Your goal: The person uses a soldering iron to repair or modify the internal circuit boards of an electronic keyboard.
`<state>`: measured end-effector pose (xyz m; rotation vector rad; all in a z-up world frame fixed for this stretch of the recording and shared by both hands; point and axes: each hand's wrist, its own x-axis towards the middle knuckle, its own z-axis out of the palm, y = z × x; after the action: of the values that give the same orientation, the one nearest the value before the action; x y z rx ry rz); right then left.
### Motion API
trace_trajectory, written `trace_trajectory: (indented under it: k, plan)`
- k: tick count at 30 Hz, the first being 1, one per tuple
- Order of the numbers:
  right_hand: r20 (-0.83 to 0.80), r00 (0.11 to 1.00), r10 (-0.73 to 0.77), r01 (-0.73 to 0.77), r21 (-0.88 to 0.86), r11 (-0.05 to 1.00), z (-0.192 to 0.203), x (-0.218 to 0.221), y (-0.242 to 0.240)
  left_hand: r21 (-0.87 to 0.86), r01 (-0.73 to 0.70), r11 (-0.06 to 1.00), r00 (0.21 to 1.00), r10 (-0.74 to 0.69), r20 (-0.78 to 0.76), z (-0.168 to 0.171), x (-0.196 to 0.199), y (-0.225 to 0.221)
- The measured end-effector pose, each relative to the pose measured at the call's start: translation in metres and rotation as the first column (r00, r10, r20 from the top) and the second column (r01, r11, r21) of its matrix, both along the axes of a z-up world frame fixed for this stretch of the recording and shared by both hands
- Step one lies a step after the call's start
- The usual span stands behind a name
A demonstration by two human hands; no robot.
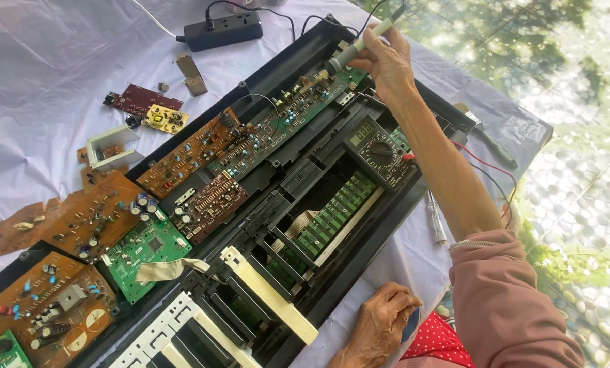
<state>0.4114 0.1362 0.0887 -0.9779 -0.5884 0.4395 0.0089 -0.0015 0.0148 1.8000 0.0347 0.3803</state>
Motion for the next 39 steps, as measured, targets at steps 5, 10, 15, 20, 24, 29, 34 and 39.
trace_trajectory:
  k: [5, 10, 15, 20, 24, 29, 34, 39]
  plan:
    - [0.049, 0.998, 0.040, -0.047, 0.143, 0.989, 0.025, -0.029, 0.016, -0.015, -0.017, 1.000, 1.000, 0.017, -0.002, 0.004, 0.001, 0.001]
    - [0.092, 0.991, -0.096, 0.082, 0.147, 0.986, 0.018, -0.036, 0.036, -0.004, -0.026, 1.000, 0.999, 0.026, 0.022, 0.000, 0.000, 0.000]
    - [0.364, 0.920, -0.144, 0.123, 0.080, 0.989, 0.020, -0.031, 0.033, 0.000, -0.025, 1.000, 0.999, 0.025, 0.035, 0.000, 0.000, 0.000]
    - [0.263, 0.941, -0.212, 0.232, -0.048, 0.972, 0.001, 0.009, 0.032, 0.013, -0.025, 1.000, 0.999, 0.025, 0.046, -0.004, 0.000, 0.000]
    - [0.219, 0.940, -0.263, 0.299, -0.153, 0.942, -0.013, 0.032, 0.031, 0.011, -0.002, 1.000, 0.999, 0.002, 0.046, -0.008, 0.000, -0.001]
    - [0.064, 0.977, -0.203, 0.212, -0.210, 0.954, -0.022, 0.047, 0.029, 0.015, 0.024, 1.000, 1.000, -0.024, 0.002, -0.008, 0.000, 0.002]
    - [0.031, 0.981, -0.194, 0.195, -0.259, 0.946, -0.038, 0.050, 0.018, 0.017, 0.025, 1.000, 0.999, -0.024, -0.026, -0.005, -0.001, 0.001]
    - [-0.074, 0.987, -0.145, 0.119, -0.280, 0.953, -0.054, 0.064, 0.017, -0.004, 0.025, 1.000, 0.998, -0.026, -0.057, -0.008, -0.002, 0.000]
